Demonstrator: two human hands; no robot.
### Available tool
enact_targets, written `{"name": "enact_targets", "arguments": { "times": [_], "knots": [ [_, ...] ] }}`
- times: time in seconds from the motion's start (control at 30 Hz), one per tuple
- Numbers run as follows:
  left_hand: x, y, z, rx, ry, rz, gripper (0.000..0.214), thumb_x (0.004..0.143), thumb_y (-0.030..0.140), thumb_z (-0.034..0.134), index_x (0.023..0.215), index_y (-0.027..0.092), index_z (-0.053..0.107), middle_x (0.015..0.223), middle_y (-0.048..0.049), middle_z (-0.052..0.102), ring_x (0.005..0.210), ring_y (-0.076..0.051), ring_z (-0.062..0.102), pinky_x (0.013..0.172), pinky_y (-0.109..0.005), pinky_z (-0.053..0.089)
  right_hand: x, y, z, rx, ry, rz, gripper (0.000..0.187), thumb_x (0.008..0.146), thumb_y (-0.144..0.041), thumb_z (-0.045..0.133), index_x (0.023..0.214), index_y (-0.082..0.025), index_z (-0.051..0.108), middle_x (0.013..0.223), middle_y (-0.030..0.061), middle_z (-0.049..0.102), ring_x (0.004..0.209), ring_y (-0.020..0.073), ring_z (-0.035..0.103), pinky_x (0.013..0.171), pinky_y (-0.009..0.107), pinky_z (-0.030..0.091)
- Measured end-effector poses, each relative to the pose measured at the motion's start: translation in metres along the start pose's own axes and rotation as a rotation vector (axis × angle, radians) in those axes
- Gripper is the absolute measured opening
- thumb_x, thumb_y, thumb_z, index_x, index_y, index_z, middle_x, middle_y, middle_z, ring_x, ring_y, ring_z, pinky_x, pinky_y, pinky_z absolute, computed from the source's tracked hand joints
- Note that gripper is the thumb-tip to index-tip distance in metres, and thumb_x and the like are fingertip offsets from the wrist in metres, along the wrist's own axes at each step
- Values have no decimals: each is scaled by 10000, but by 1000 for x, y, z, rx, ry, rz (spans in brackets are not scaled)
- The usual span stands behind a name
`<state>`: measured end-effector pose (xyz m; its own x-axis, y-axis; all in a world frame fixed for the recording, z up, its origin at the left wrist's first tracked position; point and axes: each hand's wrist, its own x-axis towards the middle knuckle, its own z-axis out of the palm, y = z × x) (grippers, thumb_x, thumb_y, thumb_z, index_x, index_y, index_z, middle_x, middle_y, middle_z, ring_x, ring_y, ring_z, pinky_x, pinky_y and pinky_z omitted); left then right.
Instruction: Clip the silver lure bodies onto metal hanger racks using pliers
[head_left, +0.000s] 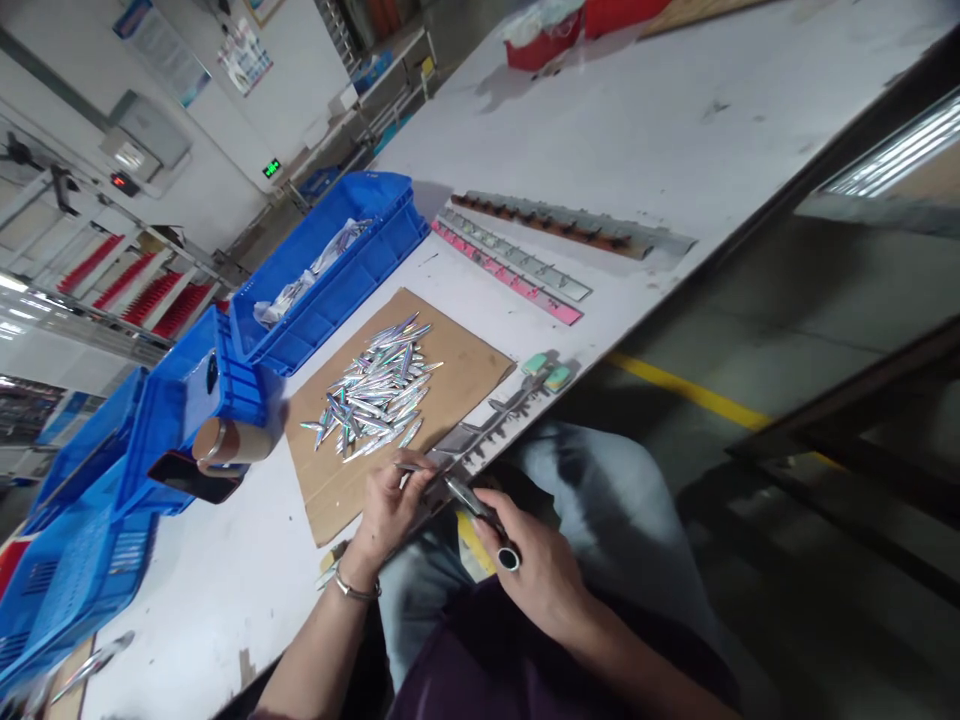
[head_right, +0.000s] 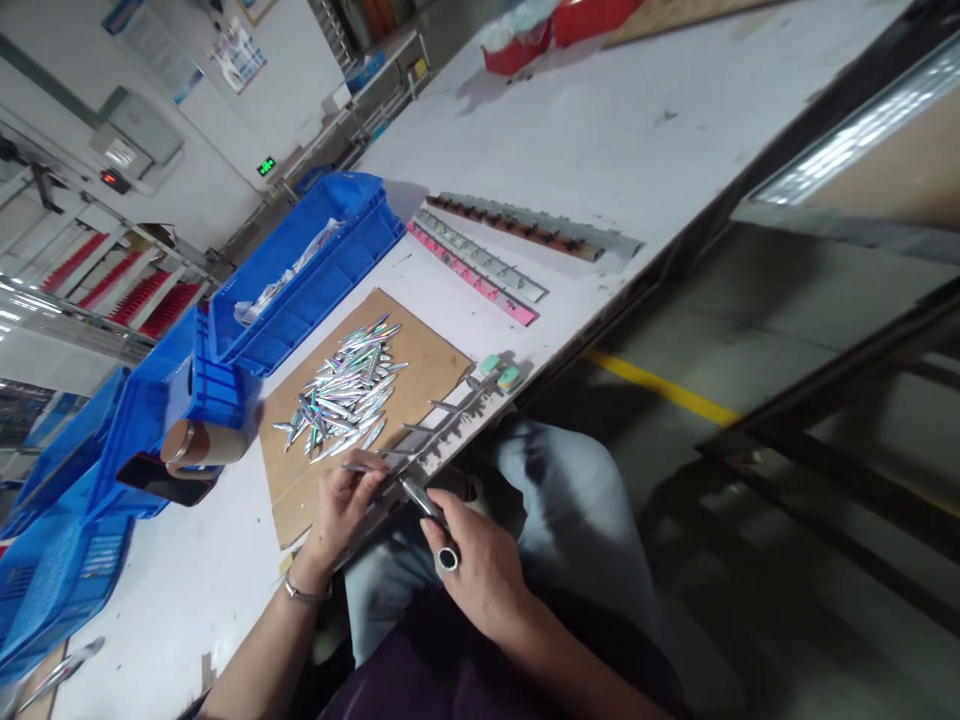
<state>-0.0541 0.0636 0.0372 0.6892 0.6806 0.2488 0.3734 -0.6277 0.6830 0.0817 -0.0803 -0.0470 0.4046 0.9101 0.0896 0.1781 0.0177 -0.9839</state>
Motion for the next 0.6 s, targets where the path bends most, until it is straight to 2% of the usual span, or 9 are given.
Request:
{"name": "enact_targets", "arguments": {
  "times": [0.07, 0.13, 0.2, 0.23, 0.3, 0.37, 0.47, 0.53, 0.6],
  "knots": [
    [2, 2, -1, 48, -28, 62, 183, 1010, 336, 587, 972, 194, 697, 895, -63, 739, 843, -167, 702, 783, -285, 550, 3, 1, 1, 356, -58, 202, 280, 966, -473, 540, 1109, -261, 656, 796, 35, 726, 727, 214, 689, 675, 323, 538],
    [2, 5, -1, 79, -39, 110, 165, 1012, 316, 584, 977, 197, 693, 891, -65, 740, 852, -168, 709, 782, -284, 556, 6, 3, 4, 695, -142, 367, 383, 953, -596, 522, 1008, -246, 668, 652, -1, 625, 567, 174, 599, 551, 290, 490],
    [3, 8, 0, 114, -30, 139, 162, 1016, 311, 577, 981, 200, 691, 886, -68, 740, 841, -166, 710, 776, -287, 563, 7, 5, 7, 871, -228, 434, 509, 941, -682, 475, 939, -217, 681, 601, -13, 556, 466, 138, 503, 467, 261, 424],
    [2, 9, 2, 134, -21, 147, 164, 1016, 315, 576, 981, 204, 691, 882, -69, 739, 833, -167, 709, 772, -290, 566, 6, 6, 8, 860, -233, 426, 553, 949, -699, 433, 927, -208, 687, 595, -10, 547, 447, 130, 482, 451, 256, 408],
    [2, 10, 4, 164, -2, 153, 166, 1016, 321, 575, 980, 209, 693, 874, -69, 738, 820, -167, 708, 763, -291, 570, 2, 7, 9, 739, -165, 390, 555, 979, -671, 388, 963, -207, 693, 612, 9, 579, 478, 148, 525, 478, 273, 440],
    [1, 10, 5, 164, 13, 162, 155, 1012, 309, 582, 974, 209, 695, 868, -63, 737, 813, -163, 708, 755, -283, 569, -3, 5, 6, 520, -50, 310, 436, 989, -583, 455, 1064, -226, 695, 709, 45, 666, 616, 193, 628, 594, 318, 504],
    [1, 9, 5, 149, 27, 181, 124, 1006, 279, 595, 971, 208, 691, 869, -55, 738, 812, -156, 708, 753, -278, 567, -6, 2, 0, 31, 40, 42, 305, 972, -392, 544, 1204, -250, 681, 904, 80, 747, 818, 247, 691, 764, 375, 504],
    [1, 8, 5, 146, 33, 190, 110, 1004, 271, 600, 974, 213, 689, 870, -52, 738, 814, -155, 706, 756, -278, 566, -6, 0, -2, -279, 65, -139, 311, 998, -305, 477, 1243, -248, 661, 955, 81, 762, 832, 250, 702, 770, 382, 491],
    [1, 6, 6, 140, 38, 192, 104, 1002, 270, 604, 977, 214, 688, 869, -52, 738, 815, -153, 705, 755, -277, 566, -6, -1, -2, -419, 78, -215, 319, 1021, -265, 425, 1265, -233, 629, 965, 72, 770, 813, 241, 714, 741, 374, 490]
  ]
}}
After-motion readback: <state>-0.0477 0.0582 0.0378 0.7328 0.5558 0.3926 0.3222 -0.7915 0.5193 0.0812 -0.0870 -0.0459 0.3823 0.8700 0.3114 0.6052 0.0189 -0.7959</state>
